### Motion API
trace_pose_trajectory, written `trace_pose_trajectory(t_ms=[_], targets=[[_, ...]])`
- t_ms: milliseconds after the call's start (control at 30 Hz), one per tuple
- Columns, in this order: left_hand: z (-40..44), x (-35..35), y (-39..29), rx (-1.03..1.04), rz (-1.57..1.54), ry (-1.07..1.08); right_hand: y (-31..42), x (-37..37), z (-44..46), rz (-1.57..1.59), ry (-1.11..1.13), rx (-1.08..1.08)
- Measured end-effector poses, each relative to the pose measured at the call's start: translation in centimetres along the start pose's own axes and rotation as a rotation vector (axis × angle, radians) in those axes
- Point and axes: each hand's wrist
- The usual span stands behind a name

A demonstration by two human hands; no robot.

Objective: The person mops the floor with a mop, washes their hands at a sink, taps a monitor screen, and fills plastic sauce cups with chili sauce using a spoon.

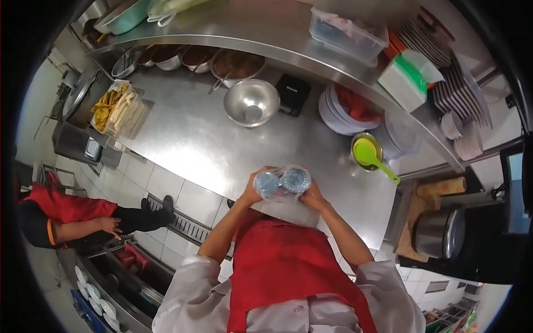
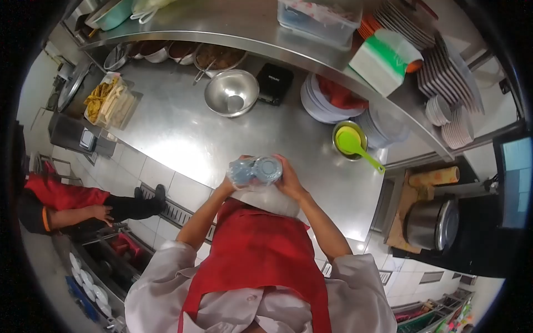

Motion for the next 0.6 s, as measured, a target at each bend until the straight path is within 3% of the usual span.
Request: trace_pose_trajectory(t_ms=[67,133,233,333,367,433,500,600], targets=[[-1.0,-0.1,2.4,-0.074,0.180,0.136,-2.6,0.3,0.8,-0.189,0.068,-0.107],[-0.4,-0.4,-1.0,-0.167,0.151,0.120,-2.9,-0.3,0.5,-0.339,0.088,-0.104],[-0.2,-0.5,-1.9,-0.244,0.114,0.131,1.5,-2.1,-0.8,-0.482,0.030,0.071],[0.0,-0.4,-3.7,-0.336,-0.094,0.176,14.3,-6.1,-2.6,0.298,-0.140,-0.064],[0.0,-0.5,-4.6,-0.371,-0.188,0.191,14.4,-6.5,-2.5,0.221,-0.139,-0.112],[-0.1,-0.1,-3.3,-0.254,-0.036,0.286,14.6,-6.7,-1.2,0.090,-0.123,-0.242],[-0.8,0.4,-2.8,-0.120,0.160,0.257,4.8,-3.0,-1.1,-0.006,-0.079,-0.157],[-0.9,0.5,-2.6,-0.031,0.439,0.197,1.7,-0.4,-1.7,0.014,-0.240,-0.215]])
Point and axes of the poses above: each hand's wrist, its own z-axis towards the middle knuckle, its own x-axis out of the palm, y = z × x, and after that the axes turned 2 degrees about -y, right-handed
